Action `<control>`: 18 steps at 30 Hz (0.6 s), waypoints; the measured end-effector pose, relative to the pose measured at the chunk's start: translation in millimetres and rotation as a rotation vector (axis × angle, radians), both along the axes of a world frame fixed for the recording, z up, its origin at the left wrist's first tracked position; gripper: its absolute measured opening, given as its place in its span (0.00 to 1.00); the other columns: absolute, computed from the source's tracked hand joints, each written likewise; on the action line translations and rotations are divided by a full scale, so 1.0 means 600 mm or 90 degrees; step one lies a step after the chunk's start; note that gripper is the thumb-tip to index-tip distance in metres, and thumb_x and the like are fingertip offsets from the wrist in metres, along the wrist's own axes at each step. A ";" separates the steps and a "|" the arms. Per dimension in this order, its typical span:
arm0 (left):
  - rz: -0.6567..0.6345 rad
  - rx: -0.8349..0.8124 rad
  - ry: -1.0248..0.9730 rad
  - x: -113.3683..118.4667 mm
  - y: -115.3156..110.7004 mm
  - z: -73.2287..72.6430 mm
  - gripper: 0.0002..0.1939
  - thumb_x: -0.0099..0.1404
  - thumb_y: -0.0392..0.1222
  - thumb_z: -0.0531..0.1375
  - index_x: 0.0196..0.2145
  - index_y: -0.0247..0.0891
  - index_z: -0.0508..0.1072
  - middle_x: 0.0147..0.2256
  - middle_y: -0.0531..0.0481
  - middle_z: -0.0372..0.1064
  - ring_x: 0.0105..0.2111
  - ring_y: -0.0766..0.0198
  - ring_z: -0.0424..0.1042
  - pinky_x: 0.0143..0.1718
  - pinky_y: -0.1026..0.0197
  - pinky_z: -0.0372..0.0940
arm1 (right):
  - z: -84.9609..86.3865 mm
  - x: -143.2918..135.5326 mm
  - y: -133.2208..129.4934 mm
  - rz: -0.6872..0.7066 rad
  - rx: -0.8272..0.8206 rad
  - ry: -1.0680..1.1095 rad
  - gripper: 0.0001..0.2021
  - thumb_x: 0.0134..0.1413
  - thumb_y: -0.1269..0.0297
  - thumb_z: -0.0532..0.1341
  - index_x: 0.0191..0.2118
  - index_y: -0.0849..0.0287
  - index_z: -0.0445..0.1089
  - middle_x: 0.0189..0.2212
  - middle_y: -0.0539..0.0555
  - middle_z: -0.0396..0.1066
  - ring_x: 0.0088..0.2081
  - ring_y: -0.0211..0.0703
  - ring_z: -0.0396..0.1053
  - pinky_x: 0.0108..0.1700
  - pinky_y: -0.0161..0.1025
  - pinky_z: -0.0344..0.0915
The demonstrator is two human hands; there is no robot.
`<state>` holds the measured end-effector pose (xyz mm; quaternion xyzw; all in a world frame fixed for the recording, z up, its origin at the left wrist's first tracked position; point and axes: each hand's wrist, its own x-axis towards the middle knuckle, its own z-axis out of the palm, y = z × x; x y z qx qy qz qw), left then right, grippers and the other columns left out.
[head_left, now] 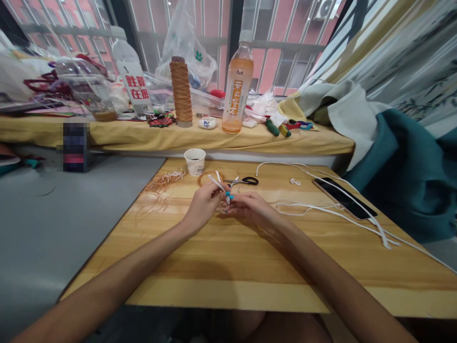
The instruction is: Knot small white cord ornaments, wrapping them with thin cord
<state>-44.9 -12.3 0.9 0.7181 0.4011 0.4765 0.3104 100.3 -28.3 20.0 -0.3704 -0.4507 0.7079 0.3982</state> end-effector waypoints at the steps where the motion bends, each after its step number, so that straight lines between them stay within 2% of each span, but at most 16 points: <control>1: 0.000 -0.004 0.000 0.000 0.000 0.000 0.06 0.56 0.38 0.54 0.31 0.36 0.69 0.28 0.51 0.65 0.28 0.67 0.64 0.30 0.65 0.59 | 0.000 0.001 0.000 0.007 -0.003 0.003 0.09 0.38 0.64 0.64 0.26 0.66 0.72 0.23 0.54 0.71 0.26 0.33 0.68 0.33 0.32 0.65; 9: -0.023 -0.073 -0.051 0.002 0.004 -0.004 0.07 0.53 0.40 0.57 0.30 0.35 0.70 0.23 0.53 0.65 0.25 0.67 0.63 0.27 0.65 0.58 | -0.007 0.007 0.008 -0.003 0.048 -0.077 0.11 0.31 0.61 0.67 0.23 0.65 0.72 0.19 0.50 0.69 0.21 0.30 0.64 0.29 0.31 0.62; 15: -0.061 -0.177 -0.161 0.001 0.014 -0.009 0.09 0.50 0.42 0.59 0.29 0.34 0.69 0.22 0.53 0.65 0.23 0.69 0.63 0.23 0.67 0.56 | -0.004 0.007 0.008 -0.001 0.103 -0.154 0.12 0.36 0.58 0.64 0.23 0.64 0.71 0.16 0.48 0.66 0.19 0.30 0.63 0.26 0.30 0.60; 18: -0.027 -0.228 -0.220 0.003 0.014 -0.008 0.10 0.49 0.42 0.60 0.29 0.33 0.68 0.19 0.56 0.62 0.17 0.74 0.57 0.17 0.70 0.50 | -0.007 0.002 0.004 -0.004 0.141 -0.180 0.12 0.37 0.59 0.63 0.27 0.64 0.71 0.18 0.48 0.67 0.21 0.32 0.64 0.27 0.31 0.60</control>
